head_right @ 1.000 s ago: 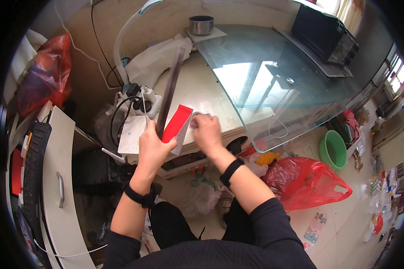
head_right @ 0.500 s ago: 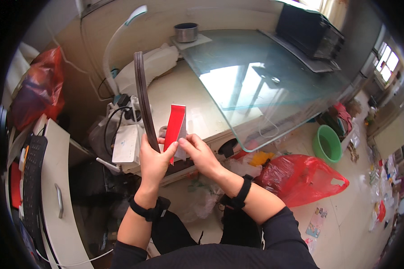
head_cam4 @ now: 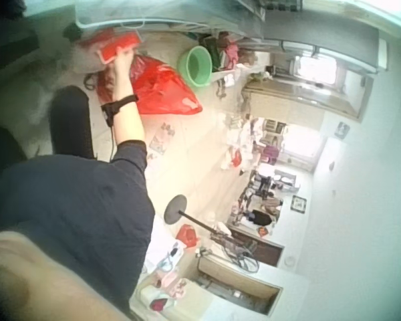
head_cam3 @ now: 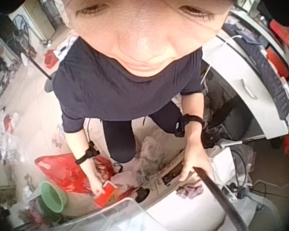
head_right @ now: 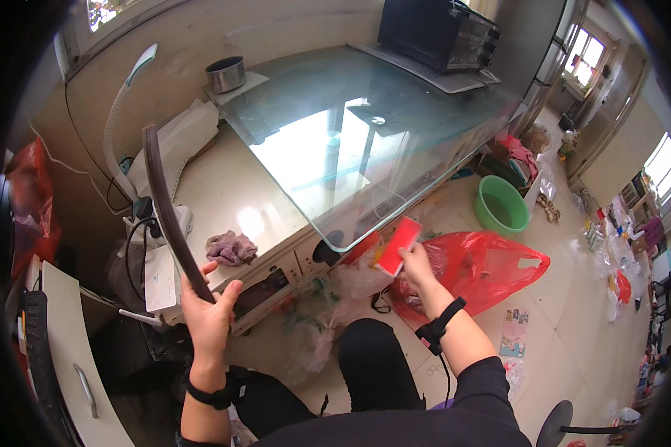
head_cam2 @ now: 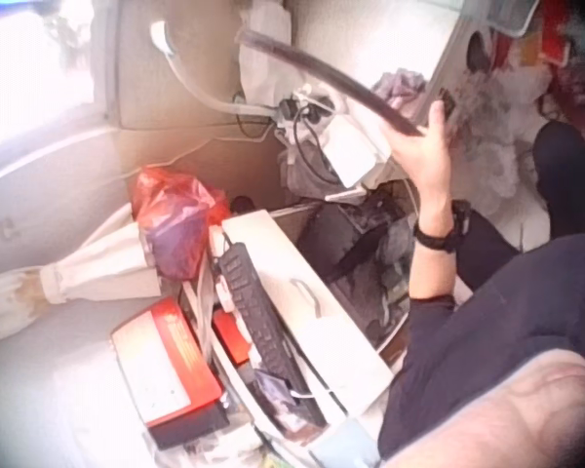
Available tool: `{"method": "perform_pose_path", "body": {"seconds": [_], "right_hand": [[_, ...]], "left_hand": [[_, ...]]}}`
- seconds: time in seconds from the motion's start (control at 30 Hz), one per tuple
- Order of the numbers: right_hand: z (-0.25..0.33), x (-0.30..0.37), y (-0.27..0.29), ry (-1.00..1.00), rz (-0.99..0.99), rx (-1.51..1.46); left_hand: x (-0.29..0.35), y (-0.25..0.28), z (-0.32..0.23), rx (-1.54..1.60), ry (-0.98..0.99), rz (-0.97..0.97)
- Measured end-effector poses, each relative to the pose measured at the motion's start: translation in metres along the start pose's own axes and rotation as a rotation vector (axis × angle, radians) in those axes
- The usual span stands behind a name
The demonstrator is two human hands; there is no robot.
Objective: The person wipes several boxes with a cloth and places them on a shelf. They then assemble a pink plastic container, wash the cloth in a green basin, and wipe the cabinet and surrounding surfaces. Finally, they move a red plastic bag and wipe a glass tabletop.
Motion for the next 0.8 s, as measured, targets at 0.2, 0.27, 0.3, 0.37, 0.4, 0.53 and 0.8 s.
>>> {"method": "perform_pose_path", "body": {"seconds": [0.2, 0.27, 0.3, 0.37, 0.4, 0.53, 0.8], "right_hand": [[0.013, -0.115, 0.065, 0.171, -0.345, 0.318], [0.039, -0.152, 0.045, 0.184, -0.269, 0.229], [0.057, -0.167, 0.032, 0.249, -0.173, 0.039], [0.089, -0.197, 0.005, 0.309, 0.079, -0.331], [0.082, -0.209, 0.011, 0.172, -0.177, -0.193], [0.063, -0.202, 0.014, 0.092, -0.351, 0.404], [0.046, 0.047, -0.213, 0.777, 0.572, 0.723]], "left_hand": [[0.008, 0.013, 0.001, -0.059, 0.194, 0.043], [0.012, 0.015, -0.002, -0.064, 0.179, 0.066], [0.013, 0.017, -0.002, -0.075, 0.18, 0.066], [0.014, 0.021, -0.001, -0.09, 0.17, 0.06], [0.015, 0.023, 0.0, -0.082, 0.17, 0.061], [0.021, 0.032, 0.01, -0.125, 0.153, 0.024], [0.029, 0.04, 0.038, -0.04, 0.209, -0.016]]}}
Point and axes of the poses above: each hand's wrist, its own x-axis away from the middle knuckle, its own y-axis out of the back of the hand, z = x × y, the point moved 6 cm from there along -x, towards the middle knuckle
